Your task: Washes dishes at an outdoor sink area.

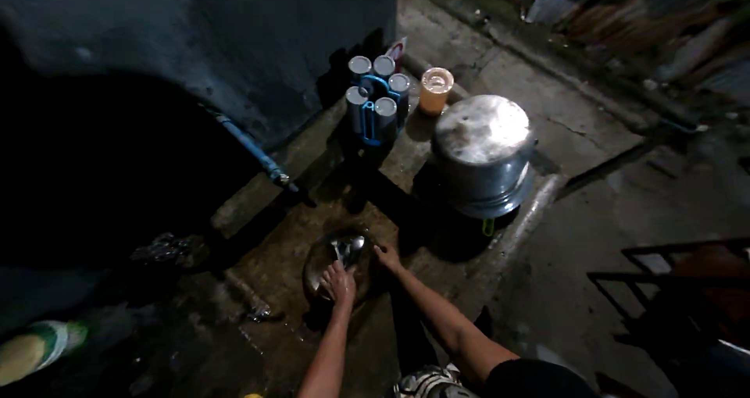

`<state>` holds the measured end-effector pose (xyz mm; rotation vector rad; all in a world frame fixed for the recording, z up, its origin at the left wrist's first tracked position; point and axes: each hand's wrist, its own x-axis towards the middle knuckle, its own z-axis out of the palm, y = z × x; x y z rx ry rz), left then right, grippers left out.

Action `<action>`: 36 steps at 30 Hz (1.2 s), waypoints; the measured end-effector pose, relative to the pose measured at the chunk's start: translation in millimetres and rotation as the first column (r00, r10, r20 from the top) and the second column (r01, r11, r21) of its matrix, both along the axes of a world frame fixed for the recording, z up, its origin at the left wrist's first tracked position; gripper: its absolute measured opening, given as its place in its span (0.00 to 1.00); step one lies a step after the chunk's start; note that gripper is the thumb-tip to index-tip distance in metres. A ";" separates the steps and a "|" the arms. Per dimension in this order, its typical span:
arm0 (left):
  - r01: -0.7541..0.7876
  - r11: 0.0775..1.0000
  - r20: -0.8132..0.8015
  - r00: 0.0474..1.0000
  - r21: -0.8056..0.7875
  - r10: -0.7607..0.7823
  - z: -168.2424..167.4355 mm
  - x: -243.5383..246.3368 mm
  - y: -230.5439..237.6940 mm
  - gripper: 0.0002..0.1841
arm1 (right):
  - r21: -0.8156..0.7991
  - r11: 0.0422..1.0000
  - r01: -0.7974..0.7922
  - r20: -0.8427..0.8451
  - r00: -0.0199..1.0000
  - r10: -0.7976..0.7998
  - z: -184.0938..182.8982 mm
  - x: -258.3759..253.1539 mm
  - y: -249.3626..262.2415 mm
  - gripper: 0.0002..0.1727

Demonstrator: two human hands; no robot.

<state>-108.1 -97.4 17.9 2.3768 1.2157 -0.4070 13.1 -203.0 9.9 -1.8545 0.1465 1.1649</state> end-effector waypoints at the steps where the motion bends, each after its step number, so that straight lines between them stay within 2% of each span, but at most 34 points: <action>1: 0.018 1.000 -0.029 0.999 -0.007 -0.018 0.8 3.7 3.3 0.26 | -0.004 1.000 0.003 -0.004 1.000 -0.003 1.7 0.2 0.1 0.27; 2: 0.038 0.999 -0.058 0.998 -0.026 -0.040 3.8 5.3 8.5 0.22 | -0.004 1.000 0.001 -0.010 1.000 -0.001 3.2 0.0 0.2 0.27; 4: 0.017 0.995 -0.056 0.998 -0.095 -0.022 13.9 3.4 24.6 0.22 | -0.006 1.000 -0.020 -0.016 1.000 0.020 3.2 -0.7 2.2 0.27; 6: -0.135 0.986 0.092 0.985 -0.096 0.144 18.5 -9.2 43.2 0.22 | -0.003 1.000 -0.024 -0.014 1.000 0.023 -1.1 -0.7 3.5 0.26; 8: -0.301 0.952 0.260 0.916 -0.056 0.305 14.0 -29.3 68.3 0.23 | -0.002 1.000 -0.002 -0.002 1.000 0.002 -2.8 0.5 4.3 0.26; 9: -0.385 0.922 0.271 0.885 -0.032 0.379 9.9 -38.0 80.2 0.24 | -0.003 1.000 0.010 0.005 1.000 -0.010 -2.0 0.4 3.8 0.26; 11: -0.483 0.875 0.176 0.859 -0.036 0.481 0.2 -51.3 97.5 0.33 | -0.016 1.000 0.005 0.023 1.000 -0.005 2.3 0.7 2.6 0.26; 15: -0.468 0.863 0.029 0.876 -0.189 0.482 -13.3 -60.3 107.0 0.36 | -0.039 0.999 -0.034 0.061 0.997 0.036 -9.9 -4.7 5.2 0.27; 19: -0.464 0.838 0.184 0.832 -0.289 0.524 -20.9 -55.2 100.6 0.31 | -0.071 0.995 -0.071 0.051 0.996 0.075 -5.7 -2.8 5.8 0.27; 21: -0.441 0.833 0.240 0.815 -0.334 0.528 -20.8 -56.8 96.8 0.30 | -0.070 0.997 -0.028 0.033 0.999 0.031 -5.8 -4.6 5.5 0.28; 24: -0.519 0.742 0.252 0.719 -0.424 0.647 -14.7 -53.8 85.8 0.31 | -0.029 0.997 0.077 -0.040 0.996 -0.078 -9.9 -3.4 7.6 0.29; 25: -0.526 0.738 0.267 0.706 -0.422 0.656 -8.0 -51.7 82.4 0.29 | -0.003 0.993 0.116 -0.069 0.991 -0.116 -12.1 -2.6 7.7 0.28; 28: -0.454 0.793 0.414 0.683 -0.405 0.602 26.1 -47.2 70.6 0.24 | 0.098 0.951 0.293 -0.197 0.942 -0.270 -19.1 -5.1 8.1 0.27; 30: -0.379 0.848 0.514 0.677 -0.370 0.526 50.9 -47.3 60.8 0.24 | 0.140 0.876 0.462 -0.331 0.856 -0.398 -18.6 -7.6 12.8 0.24; 33: -0.235 0.958 0.701 0.656 -0.164 0.280 78.9 -51.0 44.1 0.17 | 0.057 0.812 0.581 -0.536 0.704 -0.466 -6.9 -9.3 19.9 0.25; 36: -0.141 0.986 0.727 0.686 0.083 0.037 102.8 -53.8 34.8 0.16 | 0.065 0.781 0.622 -0.617 0.640 -0.458 -7.6 -22.3 25.0 0.35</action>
